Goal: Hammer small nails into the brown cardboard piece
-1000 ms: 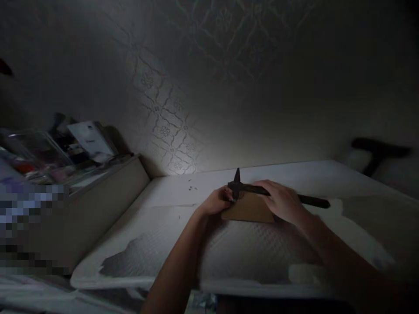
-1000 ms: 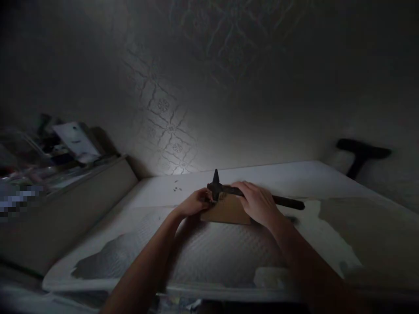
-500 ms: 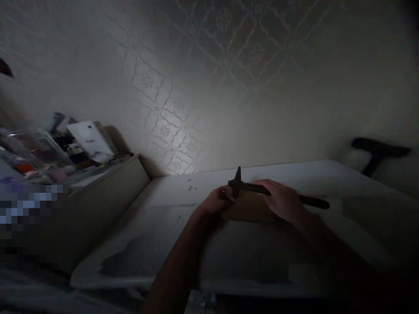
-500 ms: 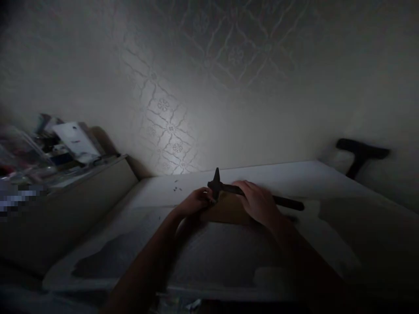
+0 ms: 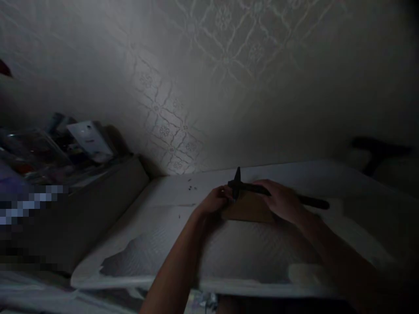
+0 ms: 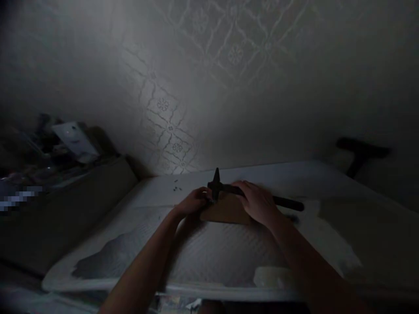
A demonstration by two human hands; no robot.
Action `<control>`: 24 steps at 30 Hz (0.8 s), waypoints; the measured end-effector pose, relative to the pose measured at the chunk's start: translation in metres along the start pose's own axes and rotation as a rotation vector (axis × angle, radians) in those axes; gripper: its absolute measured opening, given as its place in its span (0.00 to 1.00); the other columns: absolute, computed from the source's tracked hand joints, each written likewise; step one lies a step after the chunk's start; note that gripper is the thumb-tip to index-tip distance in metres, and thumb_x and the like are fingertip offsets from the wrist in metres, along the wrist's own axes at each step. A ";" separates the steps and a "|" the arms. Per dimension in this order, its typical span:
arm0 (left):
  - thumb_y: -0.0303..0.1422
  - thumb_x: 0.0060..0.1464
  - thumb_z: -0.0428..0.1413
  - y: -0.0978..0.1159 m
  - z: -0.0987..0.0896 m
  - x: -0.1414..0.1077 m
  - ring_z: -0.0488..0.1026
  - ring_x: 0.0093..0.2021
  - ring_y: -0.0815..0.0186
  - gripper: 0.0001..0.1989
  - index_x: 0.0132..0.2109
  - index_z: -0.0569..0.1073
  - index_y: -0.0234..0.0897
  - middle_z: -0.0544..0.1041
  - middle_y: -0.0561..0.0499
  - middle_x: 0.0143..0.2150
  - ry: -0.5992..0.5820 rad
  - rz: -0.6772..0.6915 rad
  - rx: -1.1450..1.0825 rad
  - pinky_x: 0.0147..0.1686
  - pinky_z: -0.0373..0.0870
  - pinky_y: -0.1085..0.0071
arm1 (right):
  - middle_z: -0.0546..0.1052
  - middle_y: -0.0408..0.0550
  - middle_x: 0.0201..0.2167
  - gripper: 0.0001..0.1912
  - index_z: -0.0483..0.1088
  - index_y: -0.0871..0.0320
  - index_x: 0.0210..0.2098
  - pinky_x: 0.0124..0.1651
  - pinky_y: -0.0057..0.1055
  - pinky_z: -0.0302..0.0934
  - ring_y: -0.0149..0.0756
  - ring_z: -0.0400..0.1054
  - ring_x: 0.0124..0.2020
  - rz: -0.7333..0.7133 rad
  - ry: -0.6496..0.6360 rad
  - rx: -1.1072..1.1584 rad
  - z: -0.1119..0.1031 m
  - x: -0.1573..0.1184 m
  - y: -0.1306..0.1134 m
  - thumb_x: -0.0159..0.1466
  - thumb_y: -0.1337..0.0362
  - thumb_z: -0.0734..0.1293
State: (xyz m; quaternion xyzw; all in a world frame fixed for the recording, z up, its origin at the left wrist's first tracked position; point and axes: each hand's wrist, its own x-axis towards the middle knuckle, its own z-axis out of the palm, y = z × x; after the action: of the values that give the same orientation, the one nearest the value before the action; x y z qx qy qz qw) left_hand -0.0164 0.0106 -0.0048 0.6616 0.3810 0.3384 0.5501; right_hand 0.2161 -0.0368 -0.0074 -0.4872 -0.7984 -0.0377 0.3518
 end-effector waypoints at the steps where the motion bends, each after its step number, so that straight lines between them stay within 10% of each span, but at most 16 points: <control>1: 0.15 0.33 0.48 0.001 0.000 0.000 0.69 0.33 0.71 0.17 0.33 0.68 0.33 0.72 0.53 0.30 0.000 -0.012 -0.009 0.34 0.62 0.76 | 0.73 0.47 0.44 0.18 0.65 0.52 0.48 0.43 0.35 0.63 0.40 0.68 0.44 0.007 0.014 0.001 0.000 0.000 0.000 0.59 0.70 0.61; 24: 0.17 0.35 0.49 0.002 0.002 -0.001 0.69 0.32 0.71 0.15 0.33 0.67 0.34 0.72 0.54 0.30 -0.036 -0.020 -0.059 0.34 0.61 0.77 | 0.74 0.46 0.44 0.18 0.65 0.51 0.48 0.42 0.35 0.63 0.40 0.69 0.42 0.020 0.004 0.008 0.000 0.000 0.000 0.58 0.71 0.61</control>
State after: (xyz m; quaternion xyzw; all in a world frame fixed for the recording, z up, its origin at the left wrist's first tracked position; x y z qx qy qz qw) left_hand -0.0151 0.0092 -0.0035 0.6471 0.3676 0.3322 0.5795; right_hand 0.2161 -0.0370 -0.0075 -0.4938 -0.7928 -0.0323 0.3557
